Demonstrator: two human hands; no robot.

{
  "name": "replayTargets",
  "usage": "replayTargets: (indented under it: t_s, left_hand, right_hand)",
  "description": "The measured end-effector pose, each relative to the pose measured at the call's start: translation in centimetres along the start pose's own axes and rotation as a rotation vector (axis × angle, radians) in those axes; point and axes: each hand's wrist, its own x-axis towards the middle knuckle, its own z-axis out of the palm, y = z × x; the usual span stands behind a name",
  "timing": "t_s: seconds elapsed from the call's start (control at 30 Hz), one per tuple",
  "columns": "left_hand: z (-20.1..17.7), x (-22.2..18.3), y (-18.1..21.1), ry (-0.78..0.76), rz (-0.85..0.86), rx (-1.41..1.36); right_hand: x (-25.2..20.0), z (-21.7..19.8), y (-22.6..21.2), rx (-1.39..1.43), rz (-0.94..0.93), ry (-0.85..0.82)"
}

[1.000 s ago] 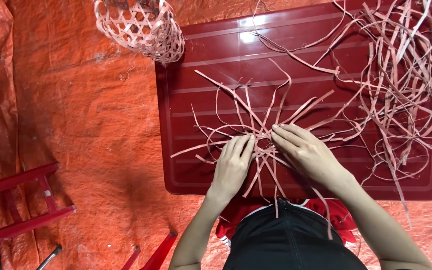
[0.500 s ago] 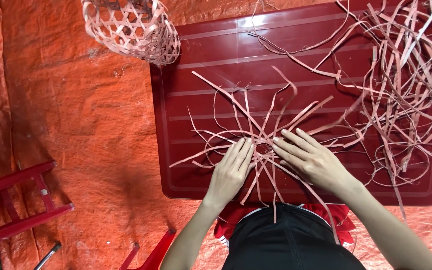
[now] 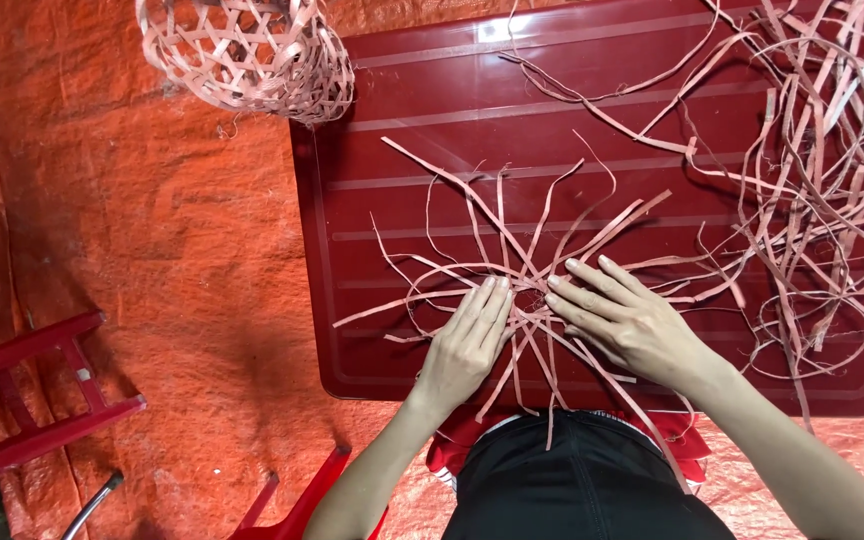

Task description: Weaving thin plastic strips together on a red table to create the base of a basket.

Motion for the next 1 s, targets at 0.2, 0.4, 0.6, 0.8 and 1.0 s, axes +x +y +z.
replayTargets:
  t_s: [0.2, 0.4, 0.6, 0.8, 1.0]
  left_hand:
    - [1.3, -1.0, 0.1, -0.003, -0.004, 0.02]
    - [1.3, -1.1, 0.2, 0.021, 0.005, 0.029]
    - [-0.2, 0.1, 0.3, -0.025, 0.004, -0.006]
    - [0.3, 0.9, -0.6, -0.083, -0.006, -0.009]
    - [0.7, 0.9, -1.4, -0.105, -0.037, -0.101]
  right_hand:
    - [-0.3, 0.4, 0.0, 0.003, -0.004, -0.019]
    - [-0.3, 0.3, -0.3, -0.021, -0.016, -0.011]
    - [-0.1, 0.5, -1.4, 0.01, 0.06, 0.04]
    - [-0.2, 2.8, -2.4, -0.121, 0.175, 0.104]
    - [0.2, 2.6, -2.6, -0.024, 0.239, 0.127]
